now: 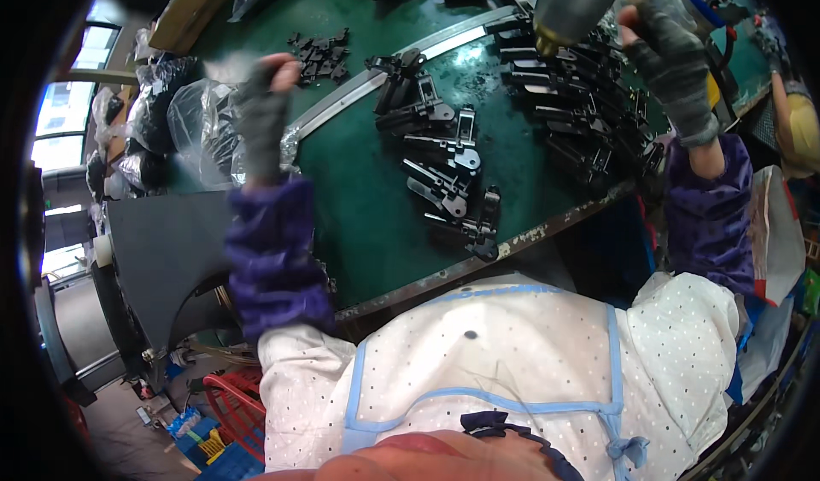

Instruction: Assemble electronic and mechanical components using an electric screwdriver at a factory workstation.

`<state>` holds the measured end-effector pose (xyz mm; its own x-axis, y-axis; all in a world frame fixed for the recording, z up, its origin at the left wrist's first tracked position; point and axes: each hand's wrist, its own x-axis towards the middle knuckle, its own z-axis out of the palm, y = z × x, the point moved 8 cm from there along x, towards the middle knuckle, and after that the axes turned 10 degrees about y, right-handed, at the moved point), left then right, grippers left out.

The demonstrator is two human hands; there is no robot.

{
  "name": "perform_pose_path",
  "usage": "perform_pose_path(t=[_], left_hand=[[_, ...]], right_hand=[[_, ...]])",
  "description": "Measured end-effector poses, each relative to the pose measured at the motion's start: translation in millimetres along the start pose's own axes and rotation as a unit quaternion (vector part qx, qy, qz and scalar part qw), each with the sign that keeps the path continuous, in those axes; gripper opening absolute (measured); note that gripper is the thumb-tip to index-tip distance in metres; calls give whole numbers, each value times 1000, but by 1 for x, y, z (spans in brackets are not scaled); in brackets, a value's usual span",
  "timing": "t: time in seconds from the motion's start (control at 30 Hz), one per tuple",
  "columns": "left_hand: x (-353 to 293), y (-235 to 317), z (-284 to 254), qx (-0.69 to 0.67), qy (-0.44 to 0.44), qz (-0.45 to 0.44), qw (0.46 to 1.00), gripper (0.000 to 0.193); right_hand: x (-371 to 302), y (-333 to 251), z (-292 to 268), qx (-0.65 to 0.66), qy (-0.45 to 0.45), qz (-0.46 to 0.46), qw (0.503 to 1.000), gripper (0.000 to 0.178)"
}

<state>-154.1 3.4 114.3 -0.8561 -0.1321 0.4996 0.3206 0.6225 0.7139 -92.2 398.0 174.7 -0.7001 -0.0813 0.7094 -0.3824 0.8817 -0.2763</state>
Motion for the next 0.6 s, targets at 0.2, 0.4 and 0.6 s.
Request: perform_pose_path(t=[0.2, 0.4, 0.6], left_hand=[[-1, -79, 121, 485, -255, 166, 820, 21], [5, -78, 119, 430, -273, 91, 856, 32], [-4, -83, 81, 101, -62, 36, 992, 25]], right_hand=[[33, -54, 70, 460, -129, -6, 879, 48], [46, 0, 219, 541, -296, 91, 782, 52], [33, -63, 314, 214, -401, 109, 884, 23]])
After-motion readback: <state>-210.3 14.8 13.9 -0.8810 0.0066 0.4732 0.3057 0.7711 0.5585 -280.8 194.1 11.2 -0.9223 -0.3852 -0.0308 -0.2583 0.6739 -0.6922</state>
